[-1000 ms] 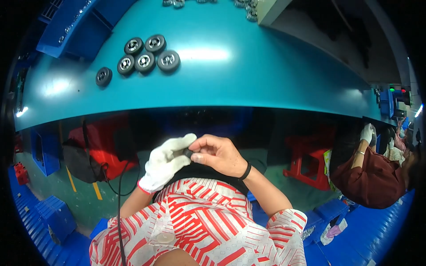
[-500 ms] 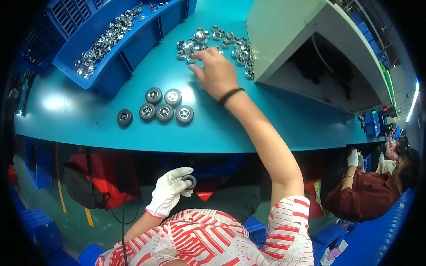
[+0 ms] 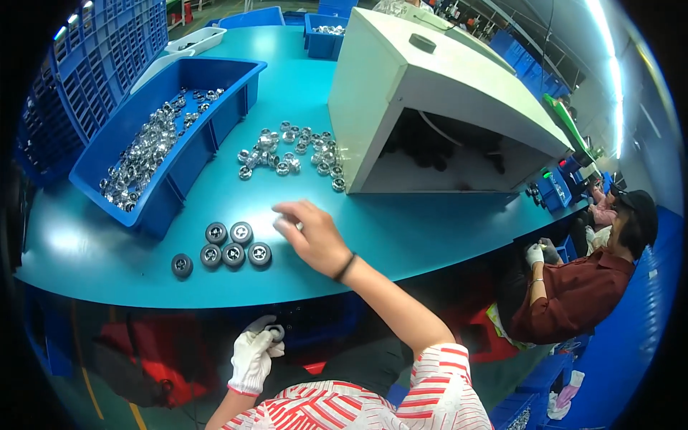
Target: The person is assembling fidget spinners by pressing metal center bearings into black outer rings at a factory workbench.
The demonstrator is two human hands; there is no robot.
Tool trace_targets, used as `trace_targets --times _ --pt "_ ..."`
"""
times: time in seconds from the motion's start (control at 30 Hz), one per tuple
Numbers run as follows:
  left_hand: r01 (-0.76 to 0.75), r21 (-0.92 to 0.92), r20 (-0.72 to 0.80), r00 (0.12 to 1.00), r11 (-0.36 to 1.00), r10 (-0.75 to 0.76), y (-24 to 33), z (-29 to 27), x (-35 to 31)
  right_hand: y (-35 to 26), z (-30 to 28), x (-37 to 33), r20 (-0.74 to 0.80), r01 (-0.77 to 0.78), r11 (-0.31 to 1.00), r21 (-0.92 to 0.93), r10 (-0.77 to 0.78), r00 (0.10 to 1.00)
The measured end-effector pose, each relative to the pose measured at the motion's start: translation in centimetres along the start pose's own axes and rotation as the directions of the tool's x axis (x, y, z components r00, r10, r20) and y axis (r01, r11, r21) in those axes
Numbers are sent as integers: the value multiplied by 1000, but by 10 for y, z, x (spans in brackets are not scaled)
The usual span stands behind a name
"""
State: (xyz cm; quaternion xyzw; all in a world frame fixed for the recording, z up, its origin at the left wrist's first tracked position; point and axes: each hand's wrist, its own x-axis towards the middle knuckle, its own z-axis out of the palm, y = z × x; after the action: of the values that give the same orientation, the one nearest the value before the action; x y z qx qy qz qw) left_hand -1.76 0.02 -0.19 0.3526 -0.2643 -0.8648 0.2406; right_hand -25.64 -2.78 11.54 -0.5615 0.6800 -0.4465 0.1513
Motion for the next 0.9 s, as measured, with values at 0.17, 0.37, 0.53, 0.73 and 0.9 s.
trace_targets --times 0.17,0.37,0.53,0.73,0.9 --pt "-199 304 70 980 932 186 -21 3 15 -5 -3 -107 210 -367 765 529 301 930" --pt "6 -20 90 996 1000 -4 -7 39 9 12 22 -160 187 -350 675 650 305 934" --pt "-21 5 89 996 1000 20 -15 42 6 17 33 -166 72 -268 831 488 268 961" --pt "-21 8 35 999 1000 20 -23 50 12 28 25 -165 -49 -229 945 235 247 968" --pt "-4 78 11 1000 997 3 -36 41 23 40 29 -170 -57 -143 978 151 153 987"
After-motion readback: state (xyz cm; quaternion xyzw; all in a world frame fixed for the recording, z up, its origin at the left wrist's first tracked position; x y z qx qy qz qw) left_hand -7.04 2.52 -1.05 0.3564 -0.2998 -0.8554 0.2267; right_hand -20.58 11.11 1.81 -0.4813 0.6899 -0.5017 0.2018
